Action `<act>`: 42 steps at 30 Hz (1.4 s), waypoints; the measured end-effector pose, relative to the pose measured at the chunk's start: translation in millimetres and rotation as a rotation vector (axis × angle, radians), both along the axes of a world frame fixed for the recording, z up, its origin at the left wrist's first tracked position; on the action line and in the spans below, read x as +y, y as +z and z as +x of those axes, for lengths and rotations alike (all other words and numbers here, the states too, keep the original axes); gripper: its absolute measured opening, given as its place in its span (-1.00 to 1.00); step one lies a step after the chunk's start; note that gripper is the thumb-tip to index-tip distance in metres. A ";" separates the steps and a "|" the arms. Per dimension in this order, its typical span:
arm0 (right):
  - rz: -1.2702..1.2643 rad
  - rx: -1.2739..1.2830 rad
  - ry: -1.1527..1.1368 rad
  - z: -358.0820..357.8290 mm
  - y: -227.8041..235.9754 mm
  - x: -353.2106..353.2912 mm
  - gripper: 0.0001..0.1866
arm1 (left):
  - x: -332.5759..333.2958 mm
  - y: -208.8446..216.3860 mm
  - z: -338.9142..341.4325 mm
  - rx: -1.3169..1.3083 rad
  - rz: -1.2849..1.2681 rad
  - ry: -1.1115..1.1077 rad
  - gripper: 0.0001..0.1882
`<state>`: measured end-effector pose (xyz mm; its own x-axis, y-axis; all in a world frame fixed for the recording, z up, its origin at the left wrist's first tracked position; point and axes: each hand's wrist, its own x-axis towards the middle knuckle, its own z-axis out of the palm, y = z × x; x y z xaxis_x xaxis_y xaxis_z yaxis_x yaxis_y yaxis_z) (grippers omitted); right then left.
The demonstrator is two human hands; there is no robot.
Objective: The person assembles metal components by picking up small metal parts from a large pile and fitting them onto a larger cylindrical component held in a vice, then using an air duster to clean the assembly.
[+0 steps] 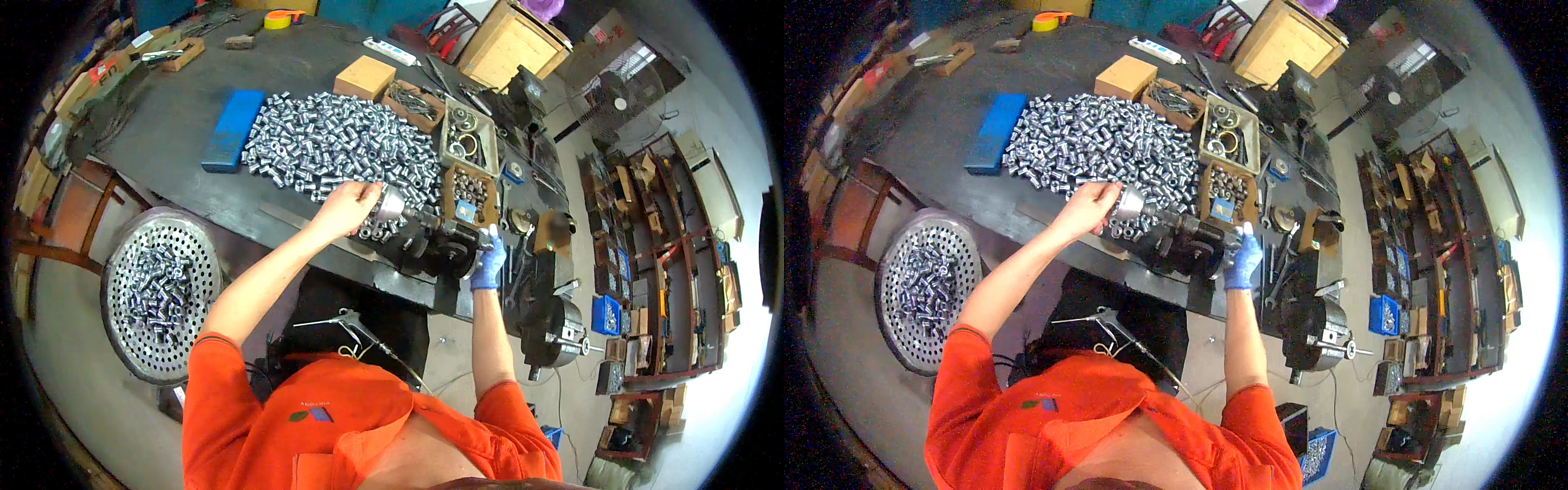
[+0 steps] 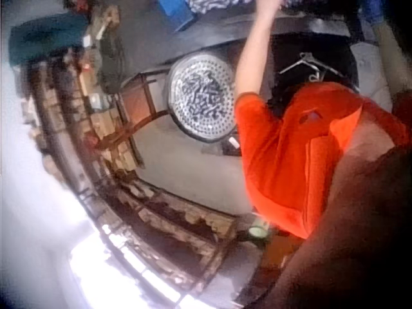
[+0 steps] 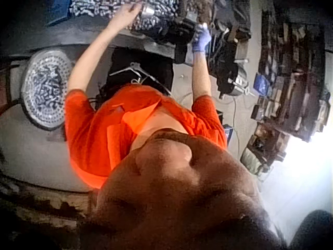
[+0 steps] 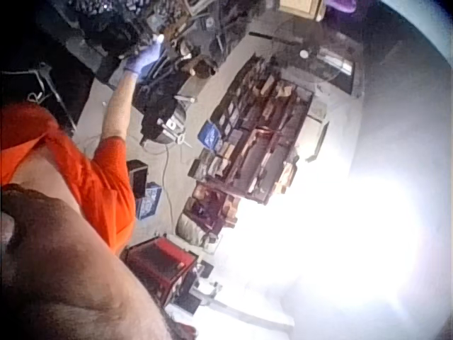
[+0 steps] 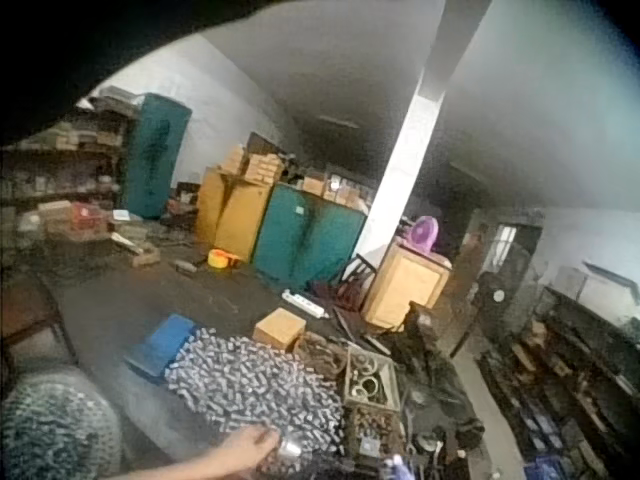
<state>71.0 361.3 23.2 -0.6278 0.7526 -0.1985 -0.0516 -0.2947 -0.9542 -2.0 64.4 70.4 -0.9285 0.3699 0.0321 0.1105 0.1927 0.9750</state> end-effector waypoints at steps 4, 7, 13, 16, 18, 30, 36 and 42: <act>-0.070 0.258 0.199 -19.7 19.3 35.0 -0.71 | -7.2 8.0 -0.6 -0.143 0.104 -0.092 -0.58; -0.218 0.557 0.234 2.1 51.7 21.8 -0.73 | -11.4 2.1 -3.0 -0.183 0.157 -0.124 -0.58; -0.169 0.723 0.326 71.1 52.4 2.0 -0.66 | -15.8 3.9 4.1 -0.274 0.303 -0.134 -0.59; -0.269 0.658 0.323 90.0 29.7 -1.5 -0.59 | -18.7 1.4 2.1 -0.270 0.338 -0.149 -0.57; -0.360 0.590 0.403 95.0 9.7 3.3 -0.65 | -19.8 3.4 1.1 -0.270 0.329 -0.149 -0.57; 0.621 0.286 0.134 89.8 22.5 -10.2 -0.48 | -161.1 -23.5 22.8 -0.296 0.119 0.273 -0.69; 1.000 0.362 0.567 137.9 174.7 -80.1 -0.36 | -298.5 -51.2 85.6 -0.183 -0.182 0.770 -0.78; 1.471 0.563 1.006 158.4 257.2 -84.1 -0.31 | -394.2 -89.0 123.8 -0.030 -0.381 0.861 -0.82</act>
